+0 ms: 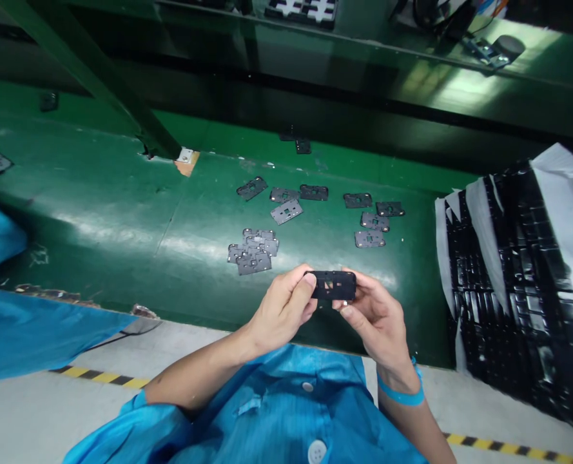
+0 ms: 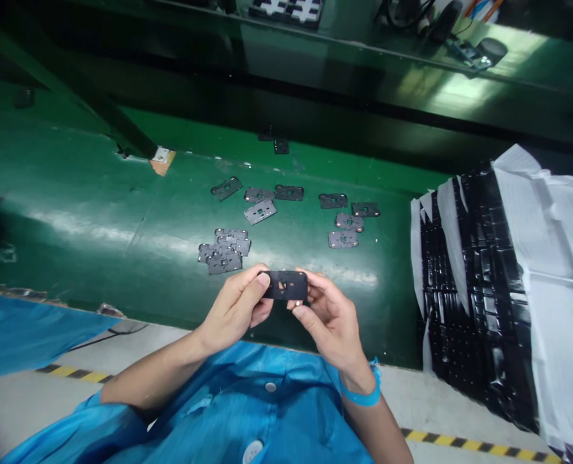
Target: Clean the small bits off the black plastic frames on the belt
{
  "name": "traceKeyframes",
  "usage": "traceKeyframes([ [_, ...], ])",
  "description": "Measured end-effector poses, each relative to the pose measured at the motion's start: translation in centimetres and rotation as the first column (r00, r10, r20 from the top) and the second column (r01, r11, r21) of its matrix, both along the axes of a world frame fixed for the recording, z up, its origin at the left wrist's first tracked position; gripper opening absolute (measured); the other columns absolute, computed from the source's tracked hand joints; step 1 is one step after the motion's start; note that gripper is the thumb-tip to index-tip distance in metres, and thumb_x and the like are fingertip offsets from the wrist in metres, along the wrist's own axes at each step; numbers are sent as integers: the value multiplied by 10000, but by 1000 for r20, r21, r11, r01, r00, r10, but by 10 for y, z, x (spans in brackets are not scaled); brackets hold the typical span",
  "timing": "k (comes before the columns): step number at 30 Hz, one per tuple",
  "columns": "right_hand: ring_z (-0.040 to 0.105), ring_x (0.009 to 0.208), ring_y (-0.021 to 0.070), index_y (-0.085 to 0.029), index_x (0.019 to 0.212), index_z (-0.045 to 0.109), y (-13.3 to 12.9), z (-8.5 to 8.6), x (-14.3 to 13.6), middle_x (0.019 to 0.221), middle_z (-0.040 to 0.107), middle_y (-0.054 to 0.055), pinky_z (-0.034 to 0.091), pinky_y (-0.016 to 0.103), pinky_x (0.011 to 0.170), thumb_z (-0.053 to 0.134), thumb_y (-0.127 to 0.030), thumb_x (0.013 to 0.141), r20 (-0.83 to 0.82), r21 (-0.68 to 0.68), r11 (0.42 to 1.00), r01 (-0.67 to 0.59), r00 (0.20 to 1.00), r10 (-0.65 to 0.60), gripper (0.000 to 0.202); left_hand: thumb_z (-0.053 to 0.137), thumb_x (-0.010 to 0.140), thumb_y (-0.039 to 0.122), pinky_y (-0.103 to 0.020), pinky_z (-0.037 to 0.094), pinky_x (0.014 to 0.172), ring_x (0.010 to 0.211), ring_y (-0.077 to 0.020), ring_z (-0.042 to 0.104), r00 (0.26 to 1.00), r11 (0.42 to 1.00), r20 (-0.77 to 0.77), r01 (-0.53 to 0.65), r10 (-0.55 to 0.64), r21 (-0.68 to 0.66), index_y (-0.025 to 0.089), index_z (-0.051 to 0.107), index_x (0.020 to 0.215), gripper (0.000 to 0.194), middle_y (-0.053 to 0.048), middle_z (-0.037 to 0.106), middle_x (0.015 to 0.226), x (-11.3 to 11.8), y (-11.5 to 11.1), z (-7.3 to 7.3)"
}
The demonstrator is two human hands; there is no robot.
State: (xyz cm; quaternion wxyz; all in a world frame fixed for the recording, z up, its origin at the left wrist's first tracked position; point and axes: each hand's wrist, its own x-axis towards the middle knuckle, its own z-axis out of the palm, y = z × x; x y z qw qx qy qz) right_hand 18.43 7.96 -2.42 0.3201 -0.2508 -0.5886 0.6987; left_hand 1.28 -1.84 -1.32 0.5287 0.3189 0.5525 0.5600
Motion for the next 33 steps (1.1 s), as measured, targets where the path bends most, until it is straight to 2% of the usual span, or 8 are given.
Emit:
traceKeyframes([
  [3,776,778,183,-301,1258,793,-4,-3,-3,1122,794,64,682,367,775,832,-264,945,20,50,997,59,998,-60,318,430,1131,533,-165,314,445,463,-61,330,999,1000,51,7,-7,16,223,430,870,405,103,383,587,2,-1,3],
  [6,781,724,196,-278,1160,818,-4,-3,-5,970,805,45,675,352,717,845,-289,934,43,73,992,103,993,-106,228,424,1131,538,-165,292,432,464,-63,315,998,1000,66,12,-13,20,223,437,880,402,106,355,589,3,-1,5],
  [9,753,636,190,-238,948,802,-6,0,-6,786,787,24,636,317,634,836,-316,942,84,106,984,143,985,-152,86,415,1133,535,-174,297,436,466,-68,314,998,1000,60,1,-2,13,230,421,871,402,102,363,591,3,-2,3],
  [12,696,541,161,-209,795,720,-12,0,-7,676,753,12,585,278,556,797,-366,974,134,106,983,149,977,-163,251,400,1142,518,-189,297,452,465,-74,323,999,1000,-36,9,-8,12,235,404,858,400,97,381,582,3,-4,2],
  [17,617,557,123,-208,809,647,-25,-6,-10,674,677,-15,533,252,576,727,-399,1024,127,18,974,227,965,-228,299,369,1159,441,-226,294,490,470,-87,391,954,998,-299,25,-7,56,225,448,863,375,82,420,572,2,-4,3],
  [24,647,578,120,-200,921,724,-24,-2,-7,720,723,-5,562,251,595,720,-321,1038,88,-122,988,94,993,-84,168,371,1160,465,-235,300,507,465,-86,375,970,998,-234,-53,57,25,237,396,842,392,95,395,564,4,-5,1],
  [28,668,561,124,-195,909,737,-26,1,-8,731,755,11,575,242,557,723,-309,1035,91,-134,984,116,990,-105,170,371,1160,465,-239,304,519,469,-86,379,971,998,-230,-67,69,16,235,400,844,393,95,401,568,5,-6,0],
  [33,643,516,108,-197,869,726,-32,1,-12,717,763,12,542,215,506,743,-313,1018,85,-113,976,188,980,-179,190,372,1163,414,-253,305,534,474,-95,405,945,997,-318,-68,78,43,235,409,843,368,94,392,557,6,-7,-1],
])
